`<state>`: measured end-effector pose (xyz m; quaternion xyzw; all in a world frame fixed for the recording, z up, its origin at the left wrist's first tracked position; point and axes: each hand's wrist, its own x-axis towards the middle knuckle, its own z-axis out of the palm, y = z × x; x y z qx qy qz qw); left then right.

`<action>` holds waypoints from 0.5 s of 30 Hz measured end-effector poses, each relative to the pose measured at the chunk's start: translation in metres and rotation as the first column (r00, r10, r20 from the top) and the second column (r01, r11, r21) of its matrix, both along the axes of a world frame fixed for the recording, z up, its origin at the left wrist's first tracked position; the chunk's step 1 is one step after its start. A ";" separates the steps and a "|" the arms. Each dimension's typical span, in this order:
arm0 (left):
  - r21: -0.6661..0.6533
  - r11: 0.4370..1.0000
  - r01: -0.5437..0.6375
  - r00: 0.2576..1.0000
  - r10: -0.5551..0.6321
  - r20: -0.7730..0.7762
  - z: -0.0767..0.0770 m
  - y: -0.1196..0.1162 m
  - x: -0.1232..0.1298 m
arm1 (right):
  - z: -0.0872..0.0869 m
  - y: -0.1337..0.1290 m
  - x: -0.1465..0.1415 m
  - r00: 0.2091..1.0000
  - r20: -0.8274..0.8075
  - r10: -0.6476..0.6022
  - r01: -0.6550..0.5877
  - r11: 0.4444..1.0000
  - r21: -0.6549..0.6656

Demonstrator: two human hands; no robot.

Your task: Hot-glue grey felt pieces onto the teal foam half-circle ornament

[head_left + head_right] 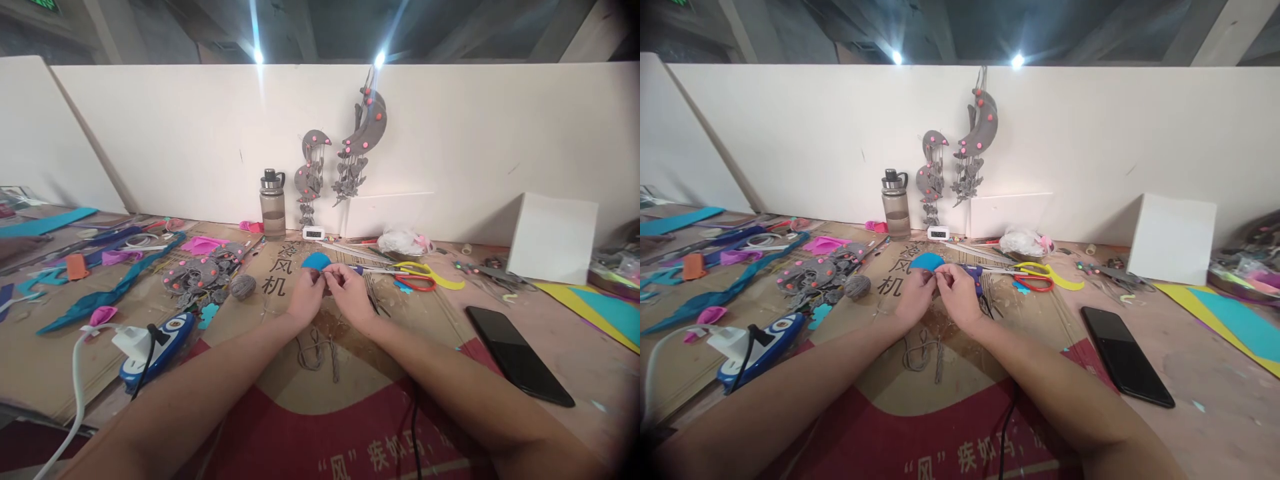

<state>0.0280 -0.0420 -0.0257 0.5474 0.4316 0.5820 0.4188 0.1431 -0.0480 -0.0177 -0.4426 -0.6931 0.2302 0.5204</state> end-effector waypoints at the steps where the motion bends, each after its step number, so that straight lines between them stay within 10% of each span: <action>1: -0.022 1.000 0.011 0.998 -0.009 0.057 0.001 0.000 0.000 | 0.000 0.000 0.000 1.000 -0.010 0.002 -0.002 1.000 -0.006; 15: -0.068 0.998 0.005 0.969 0.012 0.245 -0.002 0.007 -0.006 | -0.005 0.012 0.008 0.999 0.004 -0.033 0.033 0.999 -0.039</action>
